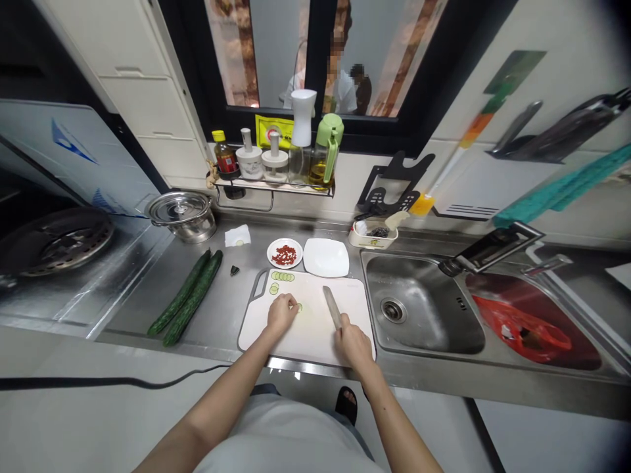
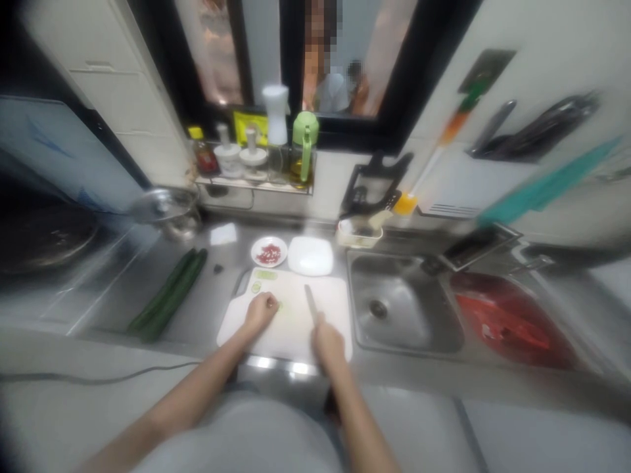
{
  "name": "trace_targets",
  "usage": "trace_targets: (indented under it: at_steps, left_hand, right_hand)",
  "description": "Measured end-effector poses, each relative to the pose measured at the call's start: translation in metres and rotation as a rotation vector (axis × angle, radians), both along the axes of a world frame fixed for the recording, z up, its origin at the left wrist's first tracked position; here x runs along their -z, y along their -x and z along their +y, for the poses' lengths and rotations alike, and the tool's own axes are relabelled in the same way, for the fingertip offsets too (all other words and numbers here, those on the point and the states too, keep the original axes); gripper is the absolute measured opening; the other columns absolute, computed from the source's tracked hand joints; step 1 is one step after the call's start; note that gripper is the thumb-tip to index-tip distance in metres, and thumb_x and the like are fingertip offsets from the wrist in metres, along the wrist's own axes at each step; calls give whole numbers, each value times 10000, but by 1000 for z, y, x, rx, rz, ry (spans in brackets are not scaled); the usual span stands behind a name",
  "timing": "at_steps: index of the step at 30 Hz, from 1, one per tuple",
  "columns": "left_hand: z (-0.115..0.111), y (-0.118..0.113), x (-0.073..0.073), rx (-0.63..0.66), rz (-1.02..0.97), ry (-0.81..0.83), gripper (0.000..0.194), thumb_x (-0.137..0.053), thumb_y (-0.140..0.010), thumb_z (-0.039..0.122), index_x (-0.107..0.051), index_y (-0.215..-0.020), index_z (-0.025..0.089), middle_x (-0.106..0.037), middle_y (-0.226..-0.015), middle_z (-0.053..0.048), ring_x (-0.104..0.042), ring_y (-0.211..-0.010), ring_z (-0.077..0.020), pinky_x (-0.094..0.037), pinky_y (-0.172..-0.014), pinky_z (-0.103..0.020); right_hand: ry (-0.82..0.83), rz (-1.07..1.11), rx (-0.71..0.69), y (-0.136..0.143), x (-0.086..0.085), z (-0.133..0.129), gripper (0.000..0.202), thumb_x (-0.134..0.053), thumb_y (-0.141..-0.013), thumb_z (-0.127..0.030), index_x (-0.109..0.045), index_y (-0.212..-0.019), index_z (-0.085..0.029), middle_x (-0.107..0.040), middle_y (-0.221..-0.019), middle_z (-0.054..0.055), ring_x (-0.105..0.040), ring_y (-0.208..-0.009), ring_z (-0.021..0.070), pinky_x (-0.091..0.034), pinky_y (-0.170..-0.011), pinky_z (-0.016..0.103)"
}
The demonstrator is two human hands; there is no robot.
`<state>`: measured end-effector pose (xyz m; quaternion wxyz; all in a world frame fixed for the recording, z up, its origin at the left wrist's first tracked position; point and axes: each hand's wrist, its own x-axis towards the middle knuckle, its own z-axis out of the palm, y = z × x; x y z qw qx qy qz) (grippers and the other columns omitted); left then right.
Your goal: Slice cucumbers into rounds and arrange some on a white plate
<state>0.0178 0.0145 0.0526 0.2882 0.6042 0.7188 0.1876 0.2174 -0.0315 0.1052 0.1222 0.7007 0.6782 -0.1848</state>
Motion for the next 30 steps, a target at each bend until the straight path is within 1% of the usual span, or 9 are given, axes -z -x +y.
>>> trace_targets:
  at_steps: [3,5,10,15,20,26,30]
  left_hand:
    - [4,3,0,-39,-79,31,52,-628,-752,229,-619,-722,188,-647,-735,-2,-578,-695,-126,-387,-640,-221]
    - [5,7,0,-83,-112,20,74,-640,-744,251,-621,-714,187,-651,-713,1,-579,-672,-120,-383,-622,-216]
    - [11,30,5,-214,-144,-35,135,-633,-761,309,-625,-727,179,-659,-717,-7,-592,-673,-122,-393,-624,-212]
    - [17,52,13,-316,-130,-52,134,-624,-771,316,-618,-753,183,-667,-748,-11,-589,-684,-118,-404,-643,-209]
    - [18,61,18,-321,-66,-59,129,-576,-810,319,-613,-784,198,-664,-744,-3,-576,-682,-115,-395,-658,-209]
    - [14,62,19,-284,52,-85,114,-524,-836,256,-630,-826,215,-666,-780,-15,-576,-731,-134,-377,-669,-225]
    - [13,63,20,-272,95,-87,131,-527,-837,272,-640,-798,219,-670,-820,-26,-582,-771,-151,-377,-676,-232]
  right_hand:
    - [-8,14,8,0,2,0,337,-317,-916,-181,-406,-1239,-151,-669,-897,122,-647,-845,199,-391,-662,264]
    - [-8,27,11,-1,3,0,337,-313,-912,-179,-416,-1232,-150,-670,-894,123,-648,-835,201,-388,-656,266]
    - [-9,37,8,-2,4,2,315,-310,-909,-175,-439,-1196,-156,-674,-888,121,-647,-825,193,-385,-651,261]
    - [3,31,5,-1,3,4,359,-312,-902,-172,-415,-1245,-141,-676,-896,132,-650,-840,203,-386,-643,263]
    - [1,30,4,0,2,4,370,-311,-901,-171,-419,-1252,-133,-676,-896,137,-651,-846,209,-380,-639,264]
    - [27,31,13,1,0,4,368,-333,-897,-174,-426,-1250,-126,-673,-912,143,-646,-849,210,-373,-645,265]
    - [22,35,13,1,1,4,374,-330,-894,-169,-430,-1253,-126,-673,-909,145,-645,-845,215,-370,-646,271]
